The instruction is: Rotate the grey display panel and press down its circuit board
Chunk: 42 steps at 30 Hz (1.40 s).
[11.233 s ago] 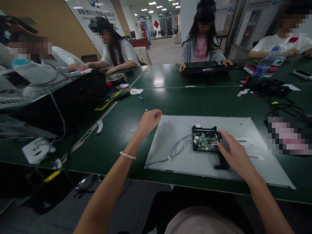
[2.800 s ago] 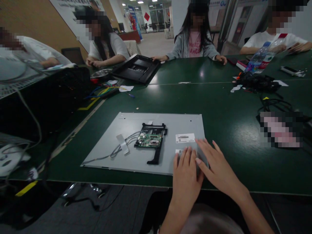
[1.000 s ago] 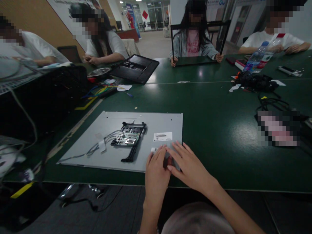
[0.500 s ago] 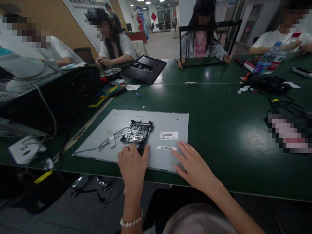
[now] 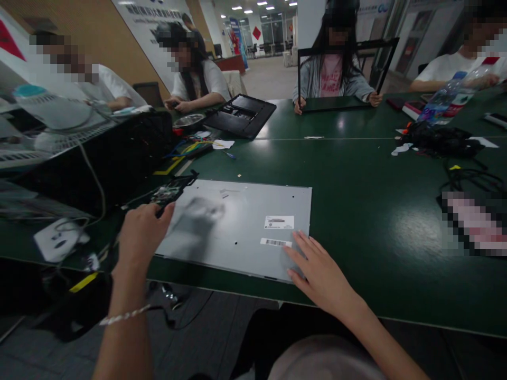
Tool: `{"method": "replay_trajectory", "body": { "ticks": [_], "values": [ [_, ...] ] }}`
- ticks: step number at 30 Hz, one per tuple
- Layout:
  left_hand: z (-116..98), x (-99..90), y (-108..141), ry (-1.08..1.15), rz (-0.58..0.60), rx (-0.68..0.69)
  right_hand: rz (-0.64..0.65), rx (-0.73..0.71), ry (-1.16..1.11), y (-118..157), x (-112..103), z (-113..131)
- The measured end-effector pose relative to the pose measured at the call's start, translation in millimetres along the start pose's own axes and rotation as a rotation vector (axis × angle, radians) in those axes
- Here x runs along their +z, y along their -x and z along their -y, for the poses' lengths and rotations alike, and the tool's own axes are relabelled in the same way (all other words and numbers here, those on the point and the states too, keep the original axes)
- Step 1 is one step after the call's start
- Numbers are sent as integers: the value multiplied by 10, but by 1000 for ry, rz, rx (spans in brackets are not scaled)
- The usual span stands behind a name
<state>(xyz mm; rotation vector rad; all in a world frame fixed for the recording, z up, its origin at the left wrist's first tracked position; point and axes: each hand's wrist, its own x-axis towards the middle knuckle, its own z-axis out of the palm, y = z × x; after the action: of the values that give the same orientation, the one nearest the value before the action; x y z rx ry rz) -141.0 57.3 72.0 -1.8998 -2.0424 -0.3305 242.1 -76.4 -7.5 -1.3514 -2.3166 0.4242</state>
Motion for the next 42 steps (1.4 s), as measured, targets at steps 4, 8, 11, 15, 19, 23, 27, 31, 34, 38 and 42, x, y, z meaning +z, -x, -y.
{"method": "replay_trajectory", "body": {
  "ticks": [4, 8, 11, 15, 19, 23, 27, 31, 34, 38, 42],
  "values": [
    [-191, -100, 136, -108, 2, 83, 9, -4, 13, -16, 37, 8],
    [-630, 14, 498, -113, 47, 159, -7, -5, 21, -30, 92, 21],
    [-883, 154, 723, -110, 87, 154, -13, -5, 28, -40, 115, 33],
    [-1062, 246, 914, -117, 102, 143, -14, 1, 28, -58, 123, 34],
    [-1006, 162, 873, -101, 112, 162, 2, 1, 34, -75, 129, 32],
    [-544, 65, 446, -99, 11, 59, 24, 5, 45, -80, 118, 53],
    [67, 165, -92, -144, 110, -92, 29, 5, 44, -76, 82, 76],
    [367, 414, -350, -66, 326, -27, 29, 6, 39, -74, 58, 61],
    [433, 590, -390, -72, 320, -34, 19, 6, 34, -75, 58, 37],
    [537, 763, -479, -72, 309, -62, 11, 16, 23, -79, 66, 25],
    [721, 871, -689, -48, 357, -103, 16, 12, 19, -81, 70, 28]
  ]
}}
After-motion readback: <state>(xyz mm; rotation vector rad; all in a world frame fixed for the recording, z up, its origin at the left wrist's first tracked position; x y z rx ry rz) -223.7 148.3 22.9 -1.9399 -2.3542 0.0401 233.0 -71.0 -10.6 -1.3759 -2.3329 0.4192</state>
